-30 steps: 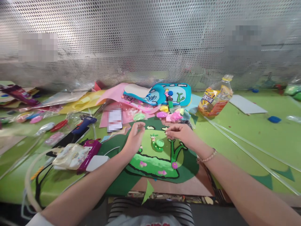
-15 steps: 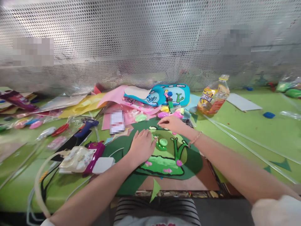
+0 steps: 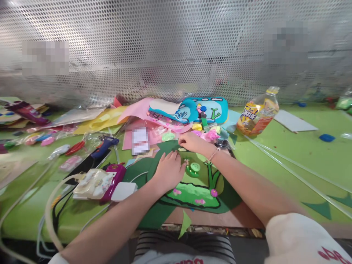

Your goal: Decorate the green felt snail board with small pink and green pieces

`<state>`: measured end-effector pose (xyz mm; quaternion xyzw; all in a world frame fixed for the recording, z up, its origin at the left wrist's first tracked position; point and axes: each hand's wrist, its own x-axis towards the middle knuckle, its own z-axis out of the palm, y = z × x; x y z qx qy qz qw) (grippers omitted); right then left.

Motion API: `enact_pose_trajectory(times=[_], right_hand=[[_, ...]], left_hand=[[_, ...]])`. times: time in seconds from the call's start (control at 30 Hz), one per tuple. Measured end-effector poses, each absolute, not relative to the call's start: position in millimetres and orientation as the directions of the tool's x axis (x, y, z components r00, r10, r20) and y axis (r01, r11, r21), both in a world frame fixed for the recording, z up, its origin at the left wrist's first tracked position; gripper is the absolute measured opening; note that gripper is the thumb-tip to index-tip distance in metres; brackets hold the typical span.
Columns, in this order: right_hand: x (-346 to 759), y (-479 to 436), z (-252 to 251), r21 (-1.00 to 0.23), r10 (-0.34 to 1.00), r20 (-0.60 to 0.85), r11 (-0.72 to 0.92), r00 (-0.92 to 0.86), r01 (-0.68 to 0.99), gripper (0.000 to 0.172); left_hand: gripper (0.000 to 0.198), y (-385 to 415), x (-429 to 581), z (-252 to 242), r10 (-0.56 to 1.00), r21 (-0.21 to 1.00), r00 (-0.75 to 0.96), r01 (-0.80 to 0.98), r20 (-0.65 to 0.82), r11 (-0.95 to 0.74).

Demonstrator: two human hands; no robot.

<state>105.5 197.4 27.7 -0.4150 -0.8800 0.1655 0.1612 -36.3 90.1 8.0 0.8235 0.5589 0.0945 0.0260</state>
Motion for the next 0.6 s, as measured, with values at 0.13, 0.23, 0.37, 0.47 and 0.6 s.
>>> enact_pose_trajectory(times=[0.13,0.23,0.37,0.47,0.6], right_hand=[[107,198,25,-0.417,0.785,0.132,0.598,-0.606,0.684,0.015],[105,199,22,-0.397,0.780,0.136,0.608,-0.611,0.687,0.015],[103,200,20,-0.383,0.779,0.140,0.612,-0.611,0.692,0.017],[103,201,18,-0.370,0.769,0.137,0.625,-0.625,0.687,0.019],[103,203,16,-0.358,0.743,0.150,0.656,-0.652,0.665,0.023]], left_hand=[[0.049,90,-36,10,0.932,0.161,0.348,0.919,0.105,-0.361],[0.050,90,-36,9,0.928,0.158,0.355,0.916,0.112,-0.370],[0.050,90,-37,8,0.926,0.153,0.360,0.915,0.115,-0.374],[0.049,89,-36,10,0.930,0.157,0.355,0.917,0.099,-0.367],[0.048,89,-36,11,0.928,0.154,0.356,0.916,0.112,-0.370]])
